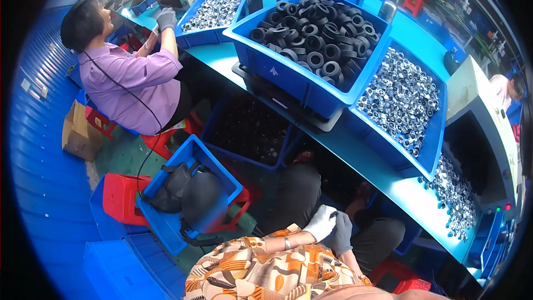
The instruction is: The person assembles toy wheels by taking rubber tires and wheel hubs and fitting the tires onto the hubs by hand.
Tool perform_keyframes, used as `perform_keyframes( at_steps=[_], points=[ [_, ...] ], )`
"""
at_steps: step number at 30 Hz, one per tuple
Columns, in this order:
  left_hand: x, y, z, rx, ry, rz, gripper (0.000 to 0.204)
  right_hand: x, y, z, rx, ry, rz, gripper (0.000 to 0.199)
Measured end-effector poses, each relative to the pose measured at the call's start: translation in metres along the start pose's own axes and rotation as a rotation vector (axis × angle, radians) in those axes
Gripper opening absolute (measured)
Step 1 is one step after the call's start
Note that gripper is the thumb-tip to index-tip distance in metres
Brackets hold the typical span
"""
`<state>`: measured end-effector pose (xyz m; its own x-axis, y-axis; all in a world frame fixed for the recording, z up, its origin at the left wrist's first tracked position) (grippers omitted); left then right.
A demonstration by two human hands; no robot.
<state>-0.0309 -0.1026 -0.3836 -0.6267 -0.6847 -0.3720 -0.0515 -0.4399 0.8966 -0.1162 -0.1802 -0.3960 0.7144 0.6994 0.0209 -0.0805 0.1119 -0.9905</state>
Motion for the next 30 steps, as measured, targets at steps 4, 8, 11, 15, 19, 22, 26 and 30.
perform_keyframes(
  at_steps=[4,8,11,15,19,22,26,30],
  points=[
    [-0.001,-0.004,0.0,-0.035,-0.014,0.041,0.02,-0.004,0.003,-0.002,-0.015,-0.056,0.105,0.018],
    [0.002,-0.01,0.002,-0.063,-0.074,-0.016,0.019,-0.004,0.011,-0.002,-0.054,-0.052,0.146,0.014],
    [0.005,-0.016,0.003,-0.073,-0.041,-0.011,0.018,-0.001,0.013,-0.002,-0.008,-0.056,0.157,0.013],
    [0.014,-0.026,0.005,-0.12,-0.024,-0.005,0.018,0.0,0.018,0.0,0.029,-0.041,0.16,0.012],
    [0.022,-0.036,0.005,-0.105,-0.009,-0.025,0.017,0.0,0.028,0.001,-0.056,-0.001,0.219,0.012],
    [0.019,-0.039,0.005,-0.116,0.008,-0.014,0.017,0.008,0.029,0.002,-0.056,0.037,0.198,0.016],
    [0.02,-0.022,-0.009,-0.03,0.001,0.094,0.015,0.0,0.028,-0.008,-0.116,0.107,0.221,0.019],
    [0.009,-0.03,-0.006,-0.328,-0.158,0.316,0.024,0.006,0.002,-0.005,-0.153,0.011,0.141,0.018]
  ],
)
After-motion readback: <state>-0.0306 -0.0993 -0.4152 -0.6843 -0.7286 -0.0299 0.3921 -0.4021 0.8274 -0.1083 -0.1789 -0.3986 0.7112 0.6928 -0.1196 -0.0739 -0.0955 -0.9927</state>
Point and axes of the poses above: each hand's wrist, its own z-axis away from the middle knuckle, its own x-axis out of the palm, y = z × x, the point moved 2 cm from there along -z, towards the middle knuckle, and after that the axes turned 11 degrees about -x, right-handed, at the moved point
